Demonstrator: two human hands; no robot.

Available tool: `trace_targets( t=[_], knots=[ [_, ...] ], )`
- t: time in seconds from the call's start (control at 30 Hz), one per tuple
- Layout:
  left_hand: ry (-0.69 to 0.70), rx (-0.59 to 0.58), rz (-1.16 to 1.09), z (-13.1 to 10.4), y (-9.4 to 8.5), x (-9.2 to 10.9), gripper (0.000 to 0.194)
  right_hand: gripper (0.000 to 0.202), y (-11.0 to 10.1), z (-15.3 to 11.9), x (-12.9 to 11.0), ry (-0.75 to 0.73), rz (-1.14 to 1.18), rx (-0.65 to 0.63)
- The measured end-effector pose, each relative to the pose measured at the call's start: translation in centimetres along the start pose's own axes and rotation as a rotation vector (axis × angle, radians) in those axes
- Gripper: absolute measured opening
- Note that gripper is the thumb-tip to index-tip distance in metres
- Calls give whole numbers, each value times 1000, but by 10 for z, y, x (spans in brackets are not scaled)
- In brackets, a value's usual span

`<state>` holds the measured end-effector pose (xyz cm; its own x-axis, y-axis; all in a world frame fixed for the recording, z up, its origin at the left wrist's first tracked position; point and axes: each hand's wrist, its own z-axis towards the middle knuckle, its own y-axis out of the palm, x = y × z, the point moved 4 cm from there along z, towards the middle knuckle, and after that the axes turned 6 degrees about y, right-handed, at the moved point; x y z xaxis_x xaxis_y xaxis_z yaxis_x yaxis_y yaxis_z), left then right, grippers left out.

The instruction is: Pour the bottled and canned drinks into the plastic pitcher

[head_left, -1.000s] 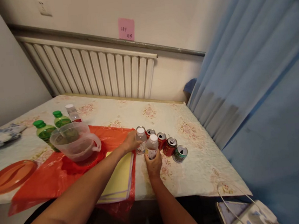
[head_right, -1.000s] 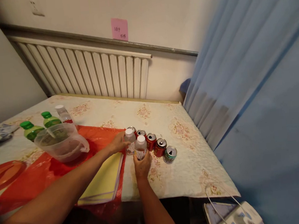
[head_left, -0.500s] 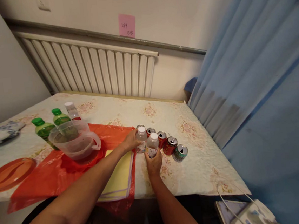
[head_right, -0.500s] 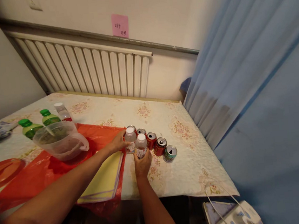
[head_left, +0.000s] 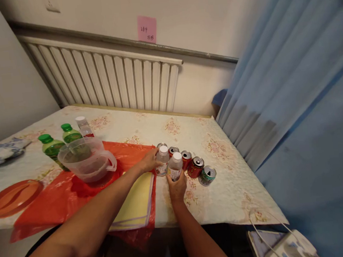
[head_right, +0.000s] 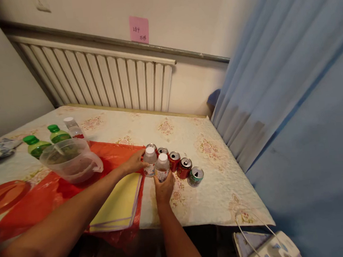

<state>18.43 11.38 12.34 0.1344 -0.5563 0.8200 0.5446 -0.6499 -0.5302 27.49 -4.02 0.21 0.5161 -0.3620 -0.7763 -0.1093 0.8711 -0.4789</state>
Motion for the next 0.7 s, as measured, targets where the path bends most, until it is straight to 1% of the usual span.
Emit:
trace_targets(
  t=[0.2, 0.37, 0.47, 0.57, 0.63, 0.7],
  knots=[
    [15, 20, -19, -5, 1, 2, 56, 61, -1, 0, -1, 1, 3, -8],
    [27, 89, 21, -8, 2, -1, 66, 63, -1, -1, -2, -5, 9, -14],
    [18, 140, 87, -14, 1, -8, 66, 63, -1, -1, -2, -12, 15, -5],
    [-8, 184, 176, -31, 3, -20, 59, 63, -1, -1, -1, -10, 11, 1],
    [-35, 220, 244, -50, 5, -30, 50, 63, 0, 0, 0, -9, 10, -1],
    [-66, 263, 312, -74, 8, -41, 45, 63, 0, 1, 1, -5, 11, -7]
  ],
)
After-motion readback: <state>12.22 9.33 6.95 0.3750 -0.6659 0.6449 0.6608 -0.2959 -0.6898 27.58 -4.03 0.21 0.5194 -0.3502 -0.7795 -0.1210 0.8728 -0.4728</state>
